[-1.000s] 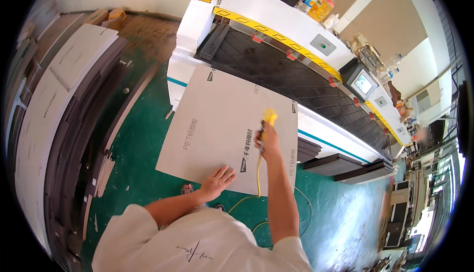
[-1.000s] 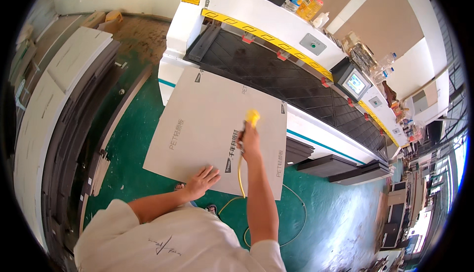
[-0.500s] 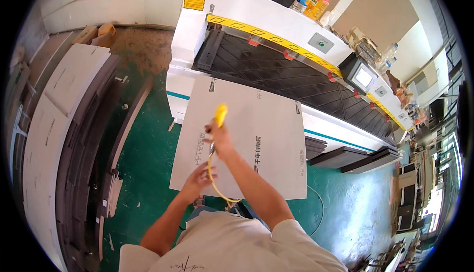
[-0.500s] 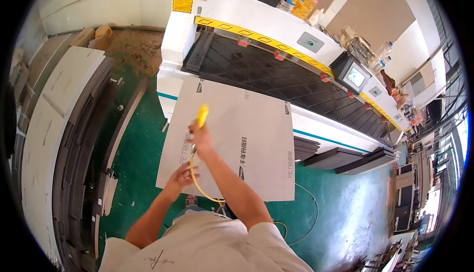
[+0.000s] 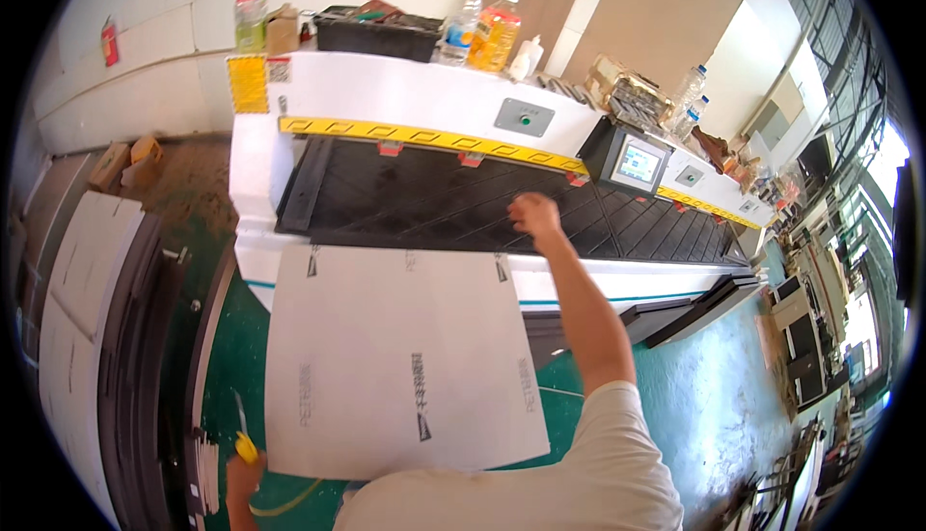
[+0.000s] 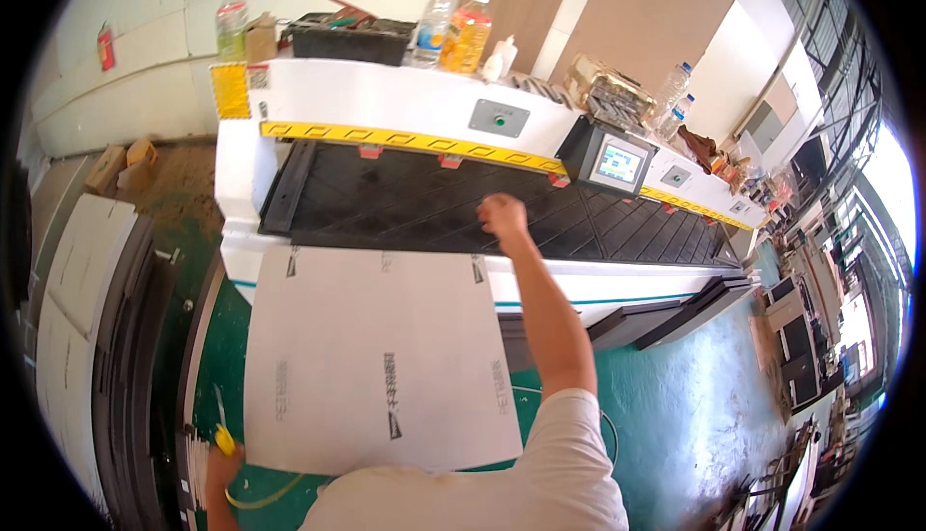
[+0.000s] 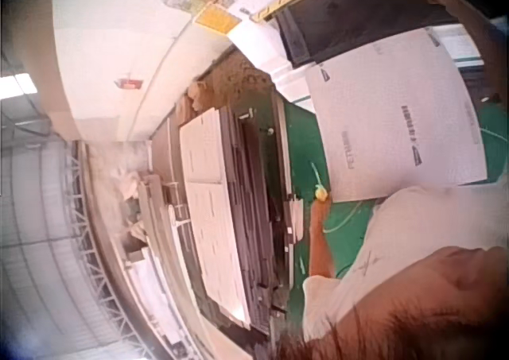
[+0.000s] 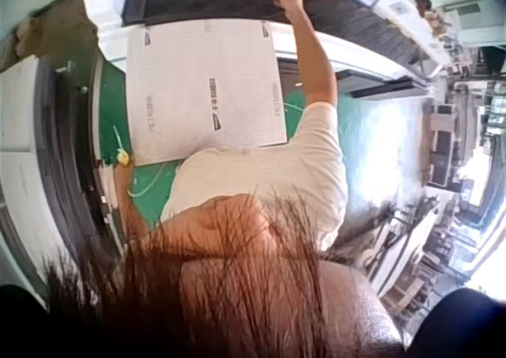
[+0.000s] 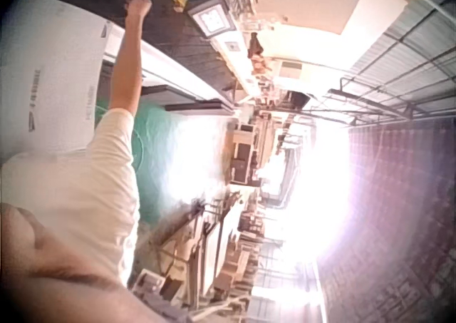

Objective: The person repeatedly picks up large white panels from a stack, places them on a workbench, and wipes the surface with a yellow handheld tool. The person flips the panels to clean both sides and stacks the cleaned panels on the floor.

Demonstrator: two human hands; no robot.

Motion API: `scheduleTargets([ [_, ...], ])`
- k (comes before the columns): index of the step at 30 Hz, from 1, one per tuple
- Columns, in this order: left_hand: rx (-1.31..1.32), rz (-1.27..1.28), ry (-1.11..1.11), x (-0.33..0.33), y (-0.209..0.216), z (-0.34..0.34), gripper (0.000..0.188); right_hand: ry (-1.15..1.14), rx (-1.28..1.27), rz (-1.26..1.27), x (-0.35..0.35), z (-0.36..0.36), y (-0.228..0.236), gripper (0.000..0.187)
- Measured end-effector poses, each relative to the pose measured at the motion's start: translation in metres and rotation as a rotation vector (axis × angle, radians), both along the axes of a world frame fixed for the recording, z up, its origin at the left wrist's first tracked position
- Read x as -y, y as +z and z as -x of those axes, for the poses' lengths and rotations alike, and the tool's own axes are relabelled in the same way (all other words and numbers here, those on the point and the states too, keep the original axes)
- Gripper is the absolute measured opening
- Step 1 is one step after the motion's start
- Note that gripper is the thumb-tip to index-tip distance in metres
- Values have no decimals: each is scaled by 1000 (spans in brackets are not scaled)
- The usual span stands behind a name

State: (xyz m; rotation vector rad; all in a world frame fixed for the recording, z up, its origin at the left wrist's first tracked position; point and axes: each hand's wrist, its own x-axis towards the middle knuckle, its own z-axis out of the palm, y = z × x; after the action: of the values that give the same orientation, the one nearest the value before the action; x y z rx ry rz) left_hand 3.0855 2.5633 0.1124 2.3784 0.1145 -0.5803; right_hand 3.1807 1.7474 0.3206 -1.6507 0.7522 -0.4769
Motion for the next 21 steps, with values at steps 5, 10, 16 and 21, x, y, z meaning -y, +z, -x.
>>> scheduleTargets([
  [5, 31, -56, 257, 10, -67, 45, 34, -249, 77, 1019, 143, -36, 81, 23],
  [10, 24, 53, 442, 57, -57, 67, 29, -256, -183, 1418, 221, -80, 132, 36],
  [16, -57, -12, 240, 128, -20, 89, 49, -144, -555, 1439, 244, -120, 155, 76],
  [21, -242, 49, 260, 157, -18, 98, 34, -88, -579, 1480, 248, -129, 153, 75],
])
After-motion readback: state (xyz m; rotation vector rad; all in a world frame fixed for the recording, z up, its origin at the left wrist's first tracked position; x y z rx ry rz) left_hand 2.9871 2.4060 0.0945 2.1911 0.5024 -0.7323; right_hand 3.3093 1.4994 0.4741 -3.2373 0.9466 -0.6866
